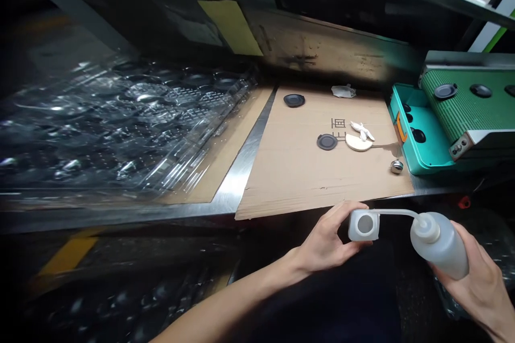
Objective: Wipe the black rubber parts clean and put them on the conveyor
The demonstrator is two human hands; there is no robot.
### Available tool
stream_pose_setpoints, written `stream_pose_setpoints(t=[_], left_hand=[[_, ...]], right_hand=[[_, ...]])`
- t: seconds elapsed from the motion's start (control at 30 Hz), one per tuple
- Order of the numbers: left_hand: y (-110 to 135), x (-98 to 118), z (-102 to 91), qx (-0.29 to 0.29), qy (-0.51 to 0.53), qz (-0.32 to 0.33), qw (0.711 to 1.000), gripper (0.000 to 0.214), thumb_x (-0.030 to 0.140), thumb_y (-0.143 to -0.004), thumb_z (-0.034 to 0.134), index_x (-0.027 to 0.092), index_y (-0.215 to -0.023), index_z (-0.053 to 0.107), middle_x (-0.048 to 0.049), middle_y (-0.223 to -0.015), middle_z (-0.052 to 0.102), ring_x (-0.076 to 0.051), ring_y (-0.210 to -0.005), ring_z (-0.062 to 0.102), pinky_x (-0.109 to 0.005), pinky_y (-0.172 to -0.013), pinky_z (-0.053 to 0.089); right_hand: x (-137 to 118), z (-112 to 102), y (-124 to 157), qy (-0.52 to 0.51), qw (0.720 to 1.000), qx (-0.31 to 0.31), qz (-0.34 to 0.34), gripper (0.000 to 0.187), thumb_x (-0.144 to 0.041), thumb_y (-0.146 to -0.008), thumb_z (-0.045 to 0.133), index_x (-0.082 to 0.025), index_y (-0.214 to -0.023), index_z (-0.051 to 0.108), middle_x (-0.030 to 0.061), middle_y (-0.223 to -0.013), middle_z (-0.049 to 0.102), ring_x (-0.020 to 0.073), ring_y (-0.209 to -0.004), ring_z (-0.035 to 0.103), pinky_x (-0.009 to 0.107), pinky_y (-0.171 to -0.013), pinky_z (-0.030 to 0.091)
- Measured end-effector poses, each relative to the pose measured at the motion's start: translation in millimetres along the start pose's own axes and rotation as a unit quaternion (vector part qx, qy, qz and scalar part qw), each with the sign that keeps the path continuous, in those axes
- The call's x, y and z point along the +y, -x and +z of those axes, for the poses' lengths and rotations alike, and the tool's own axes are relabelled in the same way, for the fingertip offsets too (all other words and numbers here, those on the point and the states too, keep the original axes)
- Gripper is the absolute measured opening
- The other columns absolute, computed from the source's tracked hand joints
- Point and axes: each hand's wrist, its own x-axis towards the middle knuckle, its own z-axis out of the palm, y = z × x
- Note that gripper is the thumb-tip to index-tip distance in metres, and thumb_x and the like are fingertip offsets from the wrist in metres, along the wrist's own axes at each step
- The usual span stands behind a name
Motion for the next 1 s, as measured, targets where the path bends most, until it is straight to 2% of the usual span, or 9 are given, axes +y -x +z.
stream_pose_setpoints(t=[0.13,0.3,0.47,0.6,0.73,0.8,0.87,1.0], left_hand=[[-18.4,10.9,-0.7,-0.039,-0.005,0.0,0.999,0.051,0.03,-0.077,0.082,0.022,-0.122,0.059,-0.0084,-0.113,0.072,-0.024,-0.101,0.069,-0.039,-0.092,0.055],[-32.4,14.1,8.3,-0.075,-0.023,-0.049,0.996,0.051,0.031,-0.076,0.082,0.023,-0.121,0.061,-0.0079,-0.114,0.072,-0.026,-0.105,0.069,-0.041,-0.094,0.055],[-40.7,11.4,18.1,-0.093,-0.034,-0.079,0.992,0.05,0.031,-0.073,0.085,0.022,-0.118,0.062,-0.0073,-0.113,0.073,-0.026,-0.104,0.069,-0.041,-0.095,0.055],[-45.7,9.3,24.5,-0.097,-0.042,-0.091,0.99,0.053,0.032,-0.072,0.086,0.022,-0.119,0.062,-0.007,-0.116,0.073,-0.026,-0.108,0.069,-0.041,-0.099,0.055],[-51.2,7.8,28.8,-0.102,-0.046,-0.11,0.988,0.054,0.032,-0.072,0.086,0.022,-0.12,0.062,-0.0066,-0.118,0.072,-0.025,-0.111,0.069,-0.041,-0.102,0.054],[-55.7,2.6,27.7,-0.1,-0.043,-0.131,0.985,0.053,0.032,-0.072,0.086,0.022,-0.118,0.062,-0.0058,-0.118,0.072,-0.025,-0.109,0.069,-0.041,-0.101,0.054],[-62.7,-8.3,22.3,-0.082,-0.043,-0.16,0.983,0.054,0.033,-0.072,0.086,0.022,-0.118,0.062,-0.0056,-0.115,0.072,-0.024,-0.106,0.069,-0.041,-0.098,0.056],[-83.0,-43.9,-2.0,-0.024,-0.071,-0.175,0.982,0.057,0.037,-0.07,0.086,0.02,-0.118,0.058,-0.007,-0.112,0.07,-0.024,-0.106,0.068,-0.043,-0.099,0.054]], right_hand=[[1.1,25.3,3.2,-0.042,0.999,0.009,0.033,0.081,-0.068,-0.073,0.072,-0.03,-0.142,0.051,0.007,-0.12,0.072,0.0319,-0.1,0.072,0.04,-0.078,0.06],[9.0,49.4,10.5,-0.087,0.994,0.038,0.045,0.083,-0.064,-0.075,0.073,-0.029,-0.146,0.048,0.0073,-0.123,0.071,0.0316,-0.102,0.072,0.04,-0.08,0.06],[18.8,65.0,15.4,-0.133,0.988,0.069,0.028,0.078,-0.062,-0.078,0.072,-0.028,-0.144,0.05,0.0073,-0.128,0.069,0.0315,-0.109,0.07,0.041,-0.088,0.059],[24.5,73.3,16.4,-0.152,0.984,0.065,0.059,0.081,-0.062,-0.077,0.074,-0.029,-0.146,0.048,0.007,-0.127,0.069,0.0309,-0.106,0.07,0.04,-0.084,0.06],[26.6,83.0,16.7,-0.186,0.979,0.054,0.07,0.079,-0.06,-0.076,0.075,-0.031,-0.145,0.049,0.006,-0.128,0.068,0.0312,-0.109,0.069,0.04,-0.085,0.06],[27.0,91.2,17.7,-0.228,0.966,0.063,0.103,0.081,-0.058,-0.074,0.077,-0.03,-0.144,0.048,0.0056,-0.121,0.071,0.0296,-0.103,0.071,0.038,-0.082,0.06],[28.2,103.2,19.5,-0.293,0.942,0.087,0.14,0.084,-0.057,-0.072,0.079,-0.028,-0.144,0.047,0.0057,-0.114,0.072,0.0285,-0.096,0.072,0.037,-0.078,0.061],[37.1,136.3,24.7,-0.376,0.894,0.155,0.188,0.089,-0.06,-0.065,0.082,-0.026,-0.141,0.048,0.0066,-0.113,0.071,0.0294,-0.095,0.071,0.042,-0.082,0.061]])
